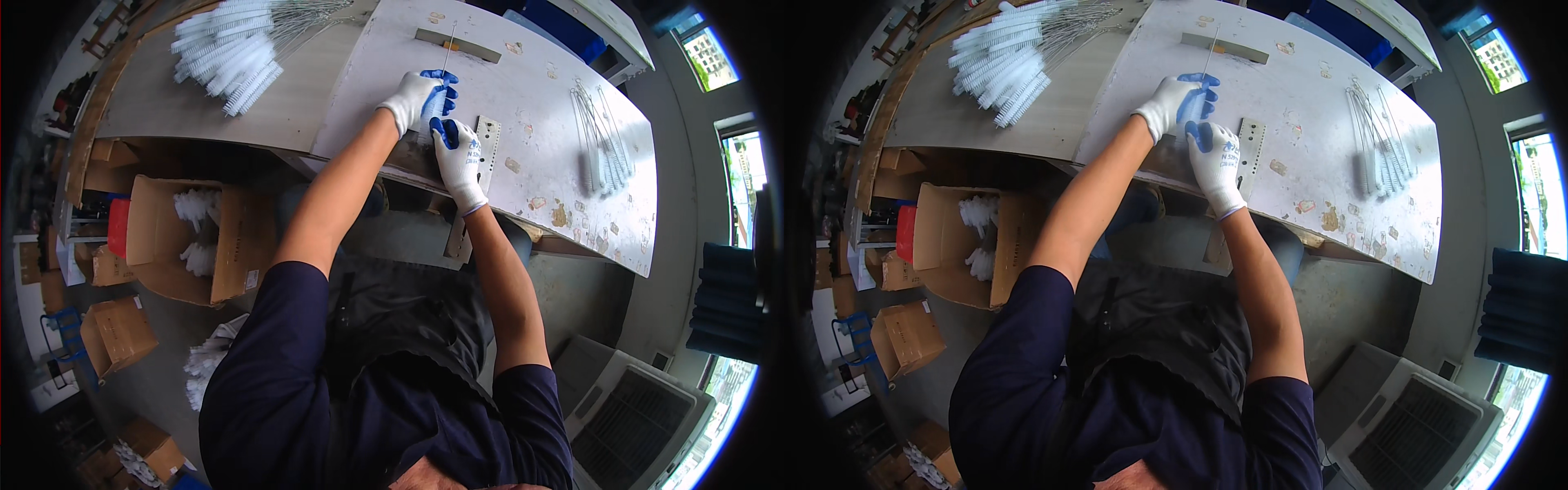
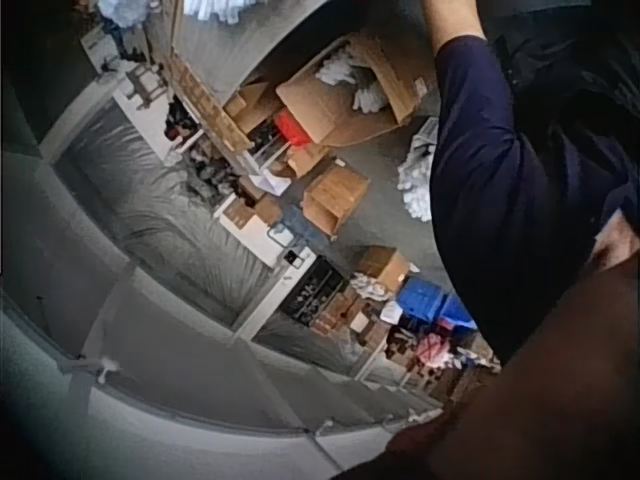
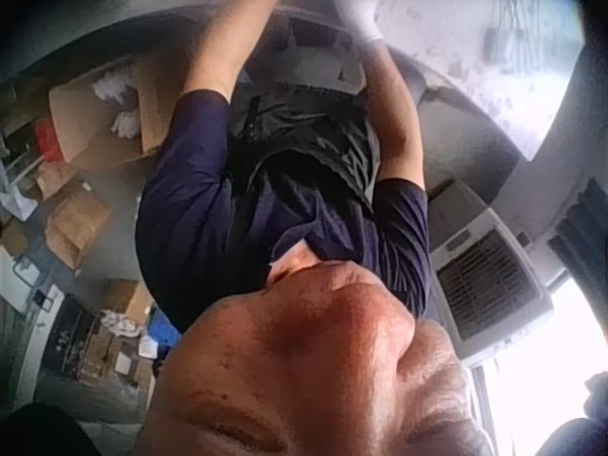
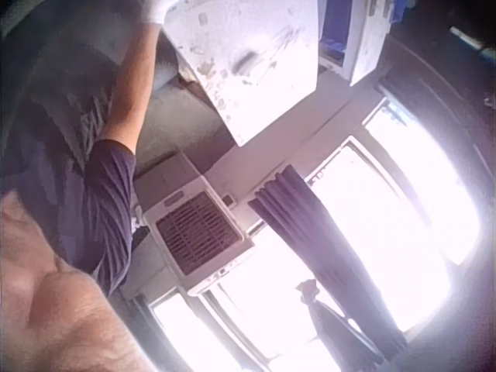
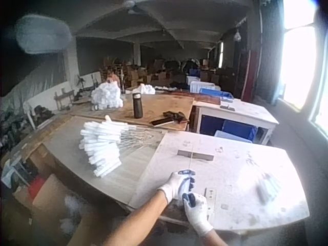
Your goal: The person inserts white bristle heads onto metal rods using a jig on a workbench. They repeatedly pick up a bristle head and a rod, align them in the jig, and push them together to form a brush, placing the finished items on the table.
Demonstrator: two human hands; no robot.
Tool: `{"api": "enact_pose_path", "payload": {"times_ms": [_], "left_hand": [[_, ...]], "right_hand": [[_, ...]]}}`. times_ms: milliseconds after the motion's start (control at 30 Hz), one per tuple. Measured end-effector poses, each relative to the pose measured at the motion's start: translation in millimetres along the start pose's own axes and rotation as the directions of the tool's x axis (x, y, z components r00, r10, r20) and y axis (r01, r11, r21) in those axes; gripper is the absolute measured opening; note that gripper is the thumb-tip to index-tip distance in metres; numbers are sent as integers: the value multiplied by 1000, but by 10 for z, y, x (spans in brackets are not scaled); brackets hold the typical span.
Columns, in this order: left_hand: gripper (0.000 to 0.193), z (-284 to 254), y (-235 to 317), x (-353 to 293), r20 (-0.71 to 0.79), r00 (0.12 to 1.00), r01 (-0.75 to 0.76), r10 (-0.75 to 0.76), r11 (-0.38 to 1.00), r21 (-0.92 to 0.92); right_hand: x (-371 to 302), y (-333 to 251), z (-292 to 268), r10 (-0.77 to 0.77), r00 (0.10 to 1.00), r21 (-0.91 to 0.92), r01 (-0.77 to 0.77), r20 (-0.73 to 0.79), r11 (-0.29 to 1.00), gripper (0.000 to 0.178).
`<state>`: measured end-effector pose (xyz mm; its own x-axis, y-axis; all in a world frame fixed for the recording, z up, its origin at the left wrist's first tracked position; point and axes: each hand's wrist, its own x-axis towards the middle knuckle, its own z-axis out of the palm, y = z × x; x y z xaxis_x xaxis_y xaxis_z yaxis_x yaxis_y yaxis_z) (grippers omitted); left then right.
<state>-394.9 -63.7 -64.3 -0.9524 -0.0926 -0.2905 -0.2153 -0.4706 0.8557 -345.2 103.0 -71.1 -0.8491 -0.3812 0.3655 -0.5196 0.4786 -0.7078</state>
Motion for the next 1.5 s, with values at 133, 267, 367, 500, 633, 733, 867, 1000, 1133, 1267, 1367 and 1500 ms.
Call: {"api": "enact_pose_path", "payload": {"times_ms": [133,267,367,500,633,733,867,1000,1133,1267,1367,1500], "left_hand": [[27,-189,-135,103,226,972,2,60,964,-266],[28,-210,-163,118,219,971,-29,92,961,-275],[29,-214,-129,93,237,969,-12,71,970,-242],[32,-148,-82,78,217,976,66,-19,975,-213],[32,-217,-101,53,204,979,27,18,976,-216],[30,-146,-44,-13,179,984,22,21,972,-234],[27,-33,12,-60,108,994,18,3,980,-198],[24,116,20,-4,7,999,36,-36,998,-53],[23,212,-18,105,27,999,26,-32,980,197],[26,328,-104,241,124,991,-104,46,850,516],[29,330,-92,132,-36,995,-64,94,864,499],[23,-114,-169,-261,-294,741,-380,604,738,558]], "right_hand": [[-68,74,-75,39,992,243,-9,-117,970,17],[-68,65,-437,-340,930,-28,347,139,937,57],[-14,-31,-612,-455,784,-204,571,422,795,73],[239,56,-560,-431,611,-287,741,664,607,76],[458,5,-502,-491,482,-216,837,726,502,70],[548,-56,-511,-483,420,-178,865,768,469,68],[599,-55,-506,-493,379,-162,890,783,427,57],[576,-48,-512,-545,370,-176,910,752,376,41],[511,-137,-492,-414,397,-246,895,819,373,45],[454,-210,-490,-387,445,-294,873,808,390,34],[353,-214,-519,-360,503,-374,850,786,371,27],[204,-532,-403,-104,610,-489,715,786,500,27]]}}
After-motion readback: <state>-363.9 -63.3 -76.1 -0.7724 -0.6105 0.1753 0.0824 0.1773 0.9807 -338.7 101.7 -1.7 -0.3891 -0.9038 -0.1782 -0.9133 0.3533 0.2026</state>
